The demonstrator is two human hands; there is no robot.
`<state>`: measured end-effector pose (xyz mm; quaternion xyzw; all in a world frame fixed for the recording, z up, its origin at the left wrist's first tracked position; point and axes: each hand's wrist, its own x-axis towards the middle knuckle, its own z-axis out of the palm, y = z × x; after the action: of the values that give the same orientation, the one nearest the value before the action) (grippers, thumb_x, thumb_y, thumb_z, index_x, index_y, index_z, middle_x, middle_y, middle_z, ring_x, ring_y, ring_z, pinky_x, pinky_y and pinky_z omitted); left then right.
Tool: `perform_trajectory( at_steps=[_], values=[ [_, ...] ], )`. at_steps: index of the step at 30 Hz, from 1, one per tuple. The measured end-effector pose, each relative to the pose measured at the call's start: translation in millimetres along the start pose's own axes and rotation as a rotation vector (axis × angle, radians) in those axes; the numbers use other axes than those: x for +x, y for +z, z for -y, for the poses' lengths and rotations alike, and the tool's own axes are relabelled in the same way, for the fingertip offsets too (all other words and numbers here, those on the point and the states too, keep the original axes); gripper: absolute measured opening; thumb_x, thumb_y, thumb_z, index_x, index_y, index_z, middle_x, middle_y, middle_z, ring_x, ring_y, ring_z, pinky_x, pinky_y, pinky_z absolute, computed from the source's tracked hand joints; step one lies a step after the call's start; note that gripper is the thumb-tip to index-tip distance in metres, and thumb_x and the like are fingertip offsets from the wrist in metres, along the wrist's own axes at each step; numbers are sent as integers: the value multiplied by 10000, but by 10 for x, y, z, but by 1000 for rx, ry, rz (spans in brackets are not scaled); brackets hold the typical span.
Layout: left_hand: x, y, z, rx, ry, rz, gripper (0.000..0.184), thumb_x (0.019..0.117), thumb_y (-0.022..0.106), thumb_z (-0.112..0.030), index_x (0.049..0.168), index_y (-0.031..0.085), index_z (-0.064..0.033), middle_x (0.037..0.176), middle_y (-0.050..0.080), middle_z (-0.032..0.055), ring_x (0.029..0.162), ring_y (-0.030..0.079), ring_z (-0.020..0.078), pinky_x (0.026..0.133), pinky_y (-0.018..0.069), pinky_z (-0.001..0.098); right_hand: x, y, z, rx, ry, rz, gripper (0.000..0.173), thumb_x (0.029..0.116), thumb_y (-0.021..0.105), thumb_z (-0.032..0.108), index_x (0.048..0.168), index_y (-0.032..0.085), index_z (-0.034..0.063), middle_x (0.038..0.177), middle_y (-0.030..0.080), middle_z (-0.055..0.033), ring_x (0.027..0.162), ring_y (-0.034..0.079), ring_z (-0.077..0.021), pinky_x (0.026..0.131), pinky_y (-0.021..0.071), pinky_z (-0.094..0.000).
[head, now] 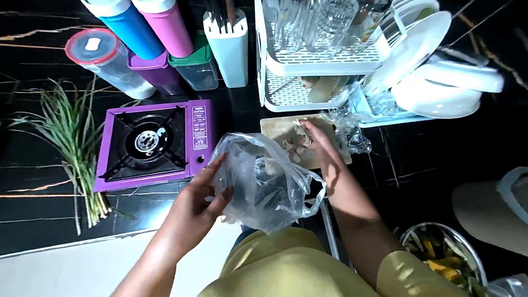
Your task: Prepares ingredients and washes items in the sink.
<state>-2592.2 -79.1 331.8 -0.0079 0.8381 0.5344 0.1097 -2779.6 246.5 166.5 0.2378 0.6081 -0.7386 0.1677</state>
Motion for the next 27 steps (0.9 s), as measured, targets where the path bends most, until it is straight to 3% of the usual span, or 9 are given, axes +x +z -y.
perform_trajectory(
  at_steps=[3, 6, 11, 14, 16, 18, 20, 21, 27],
  values=[
    [124, 1, -138, -40, -32, 74, 708, 925, 645, -192, 1579, 377, -221, 943, 729, -14, 618, 669, 57, 580, 596, 229, -29, -227, 84, 316, 66, 221, 357, 1078, 331, 429, 973, 567, 182, 678, 571, 39, 486, 509, -42, 415, 423, -185],
    [274, 33, -251, -67, -30, 122, 738, 902, 658, -90, 1578, 381, -187, 956, 718, 23, 591, 653, 64, 566, 589, 229, -307, -304, 324, 500, 3, 367, 469, 1064, 233, 481, 970, 577, 176, 725, 595, 36, 499, 504, -34, 430, 420, -169],
    [461, 118, -310, -193, -14, 164, 815, 869, 633, 95, 1591, 361, -168, 1428, 552, 95, 695, 676, 118, 597, 604, 270, -1170, -64, 785, 705, -123, 697, 374, 1009, 460, 462, 1000, 625, 127, 868, 663, -49, 582, 610, -107, 480, 511, -218],
    [484, 124, -255, -240, -14, 149, 815, 863, 623, 86, 1588, 374, -191, 1280, 649, 93, 699, 677, 132, 585, 595, 271, -1647, 412, 648, 540, -214, 615, 354, 994, 464, 506, 990, 661, 212, 763, 646, 20, 528, 565, -50, 439, 455, -191],
    [496, 106, -189, -261, -13, 127, 809, 858, 624, 67, 1582, 386, -206, 1114, 712, 84, 686, 673, 117, 587, 583, 254, -1660, 784, 314, 244, -365, 433, 254, 1024, 435, 345, 1074, 639, 203, 770, 637, 26, 540, 552, -44, 455, 458, -205],
    [510, 86, -123, -273, -19, 98, 805, 849, 614, 70, 1575, 391, -196, 1069, 715, 66, 676, 666, 92, 573, 574, 230, -1446, 997, -47, -381, -564, 261, 257, 989, 649, 152, 1232, 671, 74, 1073, 694, -91, 814, 657, -166, 696, 577, -337],
    [525, 69, -47, -258, -45, 63, 816, 842, 610, 66, 1579, 370, -187, 1037, 710, 60, 660, 663, 78, 561, 566, 219, -1315, 1107, -194, -952, -460, 264, 551, 930, 758, 378, 1418, 617, 166, 1450, 559, -178, 1237, 591, -349, 1045, 475, -567],
    [536, 65, -4, -238, -55, 41, 818, 830, 609, 44, 1579, 363, -176, 1008, 707, 46, 638, 652, 62, 545, 553, 203, -1299, 1130, -187, -1055, -438, 291, 582, 951, 721, 427, 1455, 584, 171, 1443, 572, -194, 1246, 603, -375, 1048, 469, -605],
    [438, 75, 216, -247, -63, -17, 778, 822, 610, -7, 1558, 386, -123, 1121, 697, -10, 685, 657, 12, 576, 557, 170, -1473, 639, 176, -558, -929, 295, 134, 955, 676, 42, 1037, 737, -44, 1027, 738, -141, 912, 716, -167, 847, 605, -343]
  ],
)
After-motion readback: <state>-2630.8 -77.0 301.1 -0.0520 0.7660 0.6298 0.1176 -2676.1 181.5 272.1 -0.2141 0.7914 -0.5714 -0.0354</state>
